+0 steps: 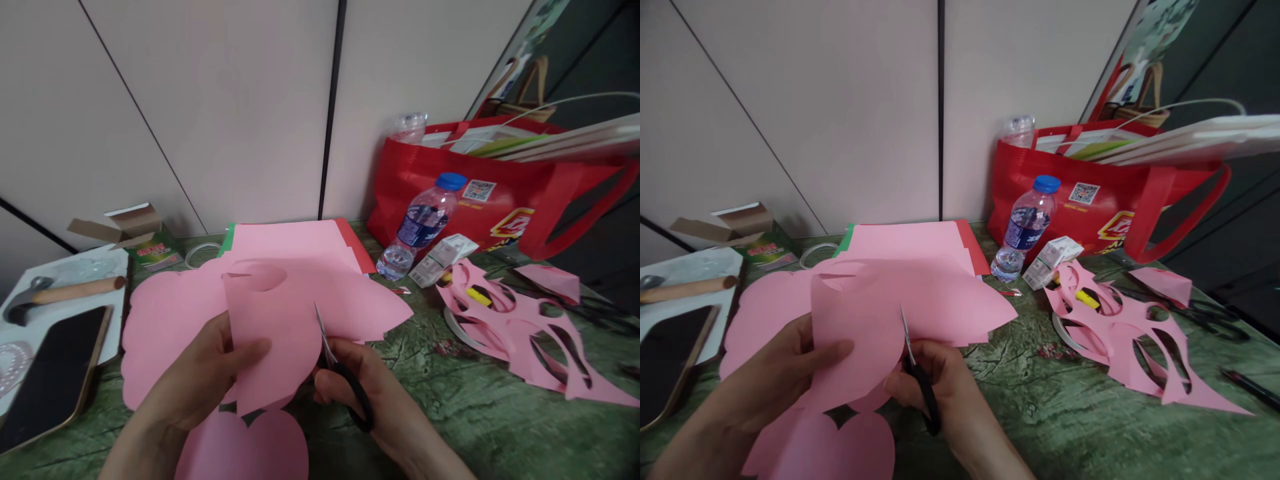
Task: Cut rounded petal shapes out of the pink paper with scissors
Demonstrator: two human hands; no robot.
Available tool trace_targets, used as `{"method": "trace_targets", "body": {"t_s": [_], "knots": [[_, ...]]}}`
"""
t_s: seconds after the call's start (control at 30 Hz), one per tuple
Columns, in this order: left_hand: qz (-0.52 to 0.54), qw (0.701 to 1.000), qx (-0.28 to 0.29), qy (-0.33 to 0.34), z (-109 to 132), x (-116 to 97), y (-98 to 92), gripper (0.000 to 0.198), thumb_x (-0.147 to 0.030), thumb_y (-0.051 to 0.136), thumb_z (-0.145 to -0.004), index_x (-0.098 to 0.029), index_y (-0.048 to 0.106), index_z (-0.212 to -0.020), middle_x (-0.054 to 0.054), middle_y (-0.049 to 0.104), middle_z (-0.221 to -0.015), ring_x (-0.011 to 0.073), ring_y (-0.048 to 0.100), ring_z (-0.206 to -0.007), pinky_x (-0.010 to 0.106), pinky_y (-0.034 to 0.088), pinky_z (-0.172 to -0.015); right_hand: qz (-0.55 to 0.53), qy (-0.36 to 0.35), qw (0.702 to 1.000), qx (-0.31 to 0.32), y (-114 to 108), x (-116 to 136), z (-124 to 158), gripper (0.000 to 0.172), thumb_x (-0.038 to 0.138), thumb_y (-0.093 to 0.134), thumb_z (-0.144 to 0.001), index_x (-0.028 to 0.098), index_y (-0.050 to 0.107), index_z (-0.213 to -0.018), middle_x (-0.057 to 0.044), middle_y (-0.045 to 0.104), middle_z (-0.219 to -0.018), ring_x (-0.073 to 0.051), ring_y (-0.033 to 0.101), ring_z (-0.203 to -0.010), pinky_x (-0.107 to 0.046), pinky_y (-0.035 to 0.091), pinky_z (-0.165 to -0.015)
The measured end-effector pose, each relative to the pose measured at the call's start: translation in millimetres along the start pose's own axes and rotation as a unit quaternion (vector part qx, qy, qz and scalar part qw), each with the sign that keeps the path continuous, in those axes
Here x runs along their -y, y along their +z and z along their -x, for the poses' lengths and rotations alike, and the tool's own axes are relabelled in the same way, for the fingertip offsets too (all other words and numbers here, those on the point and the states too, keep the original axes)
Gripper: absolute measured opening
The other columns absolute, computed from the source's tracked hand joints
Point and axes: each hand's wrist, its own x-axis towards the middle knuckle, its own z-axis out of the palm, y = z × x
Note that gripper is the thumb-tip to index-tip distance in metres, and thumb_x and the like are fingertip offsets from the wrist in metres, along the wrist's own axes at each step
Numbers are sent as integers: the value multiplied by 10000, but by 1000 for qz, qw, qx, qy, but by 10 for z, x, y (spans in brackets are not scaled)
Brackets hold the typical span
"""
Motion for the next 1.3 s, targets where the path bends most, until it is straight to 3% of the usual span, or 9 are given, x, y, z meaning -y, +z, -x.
{"method": "trace_targets", "body": {"t_s": [0.3, 0.7, 1.3], "knots": [[-16, 1000, 8, 1, 0, 24, -30, 430, -271, 707, -690, -126, 559, -1066, 72, 699, -801, 196, 622, -704, 306, 494, -592, 1, 1, 1000, 1, -12, -19, 1, 271, 396, 723, -624, 158, 594, -607, 41, 478, -518, -86, 383, -481, -222, 300, -457], [-5, 1000, 3, -1, 24, 3, -21, 424, -254, 708, -693, -121, 563, -1068, 65, 707, -765, 164, 607, -653, 257, 479, -545, 17, 13, 1000, -7, -19, -29, 3, 208, 333, 698, -613, 152, 594, -612, 48, 478, -501, -87, 399, -477, -214, 322, -452], [-21, 1000, -9, 12, 1, -20, -35, 408, -256, 724, -664, -135, 570, -1021, 70, 695, -768, 208, 620, -679, 300, 488, -567, 22, 14, 1000, -8, -8, -21, 10, 167, 317, 683, -610, 165, 616, -625, 44, 490, -499, -96, 409, -466, -223, 325, -440]]}}
